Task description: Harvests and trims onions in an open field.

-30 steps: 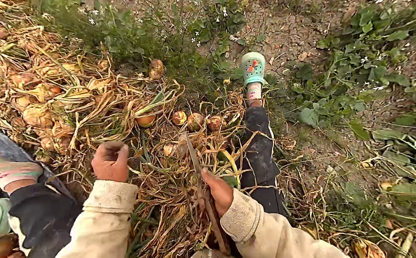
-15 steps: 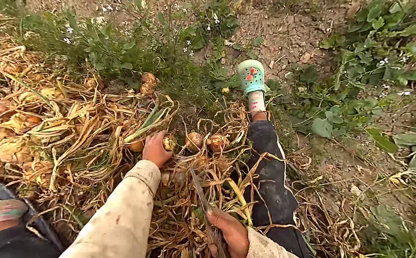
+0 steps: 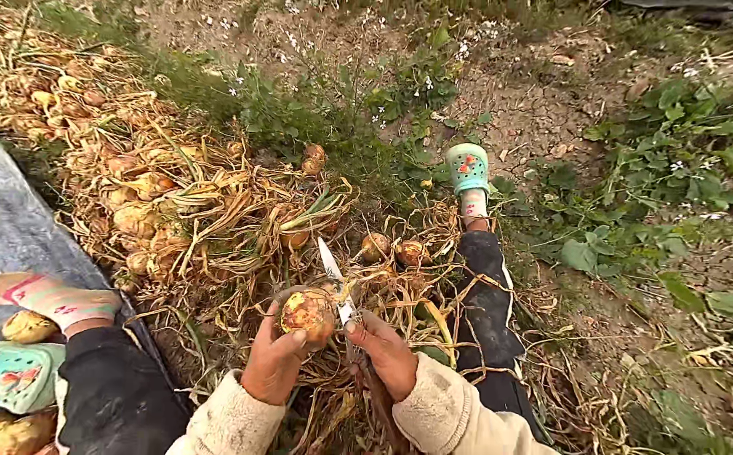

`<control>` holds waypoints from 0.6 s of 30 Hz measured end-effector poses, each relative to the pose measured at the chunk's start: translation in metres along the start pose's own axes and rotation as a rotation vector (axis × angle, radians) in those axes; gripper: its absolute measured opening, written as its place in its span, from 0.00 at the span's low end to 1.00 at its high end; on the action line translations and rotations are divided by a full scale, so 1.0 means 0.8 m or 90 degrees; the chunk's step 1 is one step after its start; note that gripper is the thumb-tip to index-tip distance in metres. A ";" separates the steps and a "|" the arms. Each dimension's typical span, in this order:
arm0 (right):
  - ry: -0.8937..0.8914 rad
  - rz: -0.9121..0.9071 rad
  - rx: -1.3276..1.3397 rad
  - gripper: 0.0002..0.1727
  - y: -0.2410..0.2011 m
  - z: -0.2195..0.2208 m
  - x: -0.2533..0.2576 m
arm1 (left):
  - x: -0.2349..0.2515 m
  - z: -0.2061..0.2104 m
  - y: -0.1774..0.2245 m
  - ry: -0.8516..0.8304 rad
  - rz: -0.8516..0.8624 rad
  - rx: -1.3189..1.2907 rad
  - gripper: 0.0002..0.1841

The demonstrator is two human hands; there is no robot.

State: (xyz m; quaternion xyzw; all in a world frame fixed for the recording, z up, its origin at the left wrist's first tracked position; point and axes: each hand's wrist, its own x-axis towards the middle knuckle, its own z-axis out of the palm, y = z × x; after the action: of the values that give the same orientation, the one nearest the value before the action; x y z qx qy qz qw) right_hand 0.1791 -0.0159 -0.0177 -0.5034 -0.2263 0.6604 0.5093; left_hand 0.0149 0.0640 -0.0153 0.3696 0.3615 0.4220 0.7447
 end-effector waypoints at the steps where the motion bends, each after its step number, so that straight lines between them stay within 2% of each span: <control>1: 0.024 -0.031 -0.011 0.22 -0.005 0.006 -0.001 | -0.010 -0.005 0.001 -0.016 -0.010 0.032 0.55; 4: 0.053 -0.069 -0.080 0.15 -0.007 0.014 -0.004 | -0.026 -0.020 0.005 -0.050 -0.002 0.168 0.53; 6: 0.043 -0.057 -0.101 0.13 0.001 0.017 -0.005 | -0.026 -0.031 0.009 -0.079 0.051 0.352 0.48; 8: 0.054 -0.012 -0.086 0.13 0.011 0.021 -0.007 | -0.026 -0.039 0.009 -0.107 0.165 0.642 0.43; 10: 0.051 0.037 -0.045 0.15 0.026 0.023 -0.007 | -0.025 -0.041 -0.006 -0.145 0.329 0.847 0.39; 11: 0.047 0.057 -0.022 0.14 0.035 0.024 -0.007 | -0.025 -0.041 -0.016 -0.156 0.370 0.894 0.38; 13: 0.040 0.112 0.016 0.15 0.051 0.022 -0.007 | -0.025 -0.041 -0.036 -0.153 0.383 0.938 0.37; 18: 0.034 0.240 0.065 0.24 0.068 0.016 -0.009 | -0.022 -0.045 -0.062 -0.126 0.438 0.986 0.37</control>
State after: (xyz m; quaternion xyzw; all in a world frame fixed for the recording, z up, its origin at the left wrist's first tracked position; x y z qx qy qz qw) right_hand 0.1434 -0.0403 -0.0542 -0.5273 -0.0806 0.7413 0.4073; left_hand -0.0041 0.0383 -0.0705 0.8991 0.3488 0.2242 0.1401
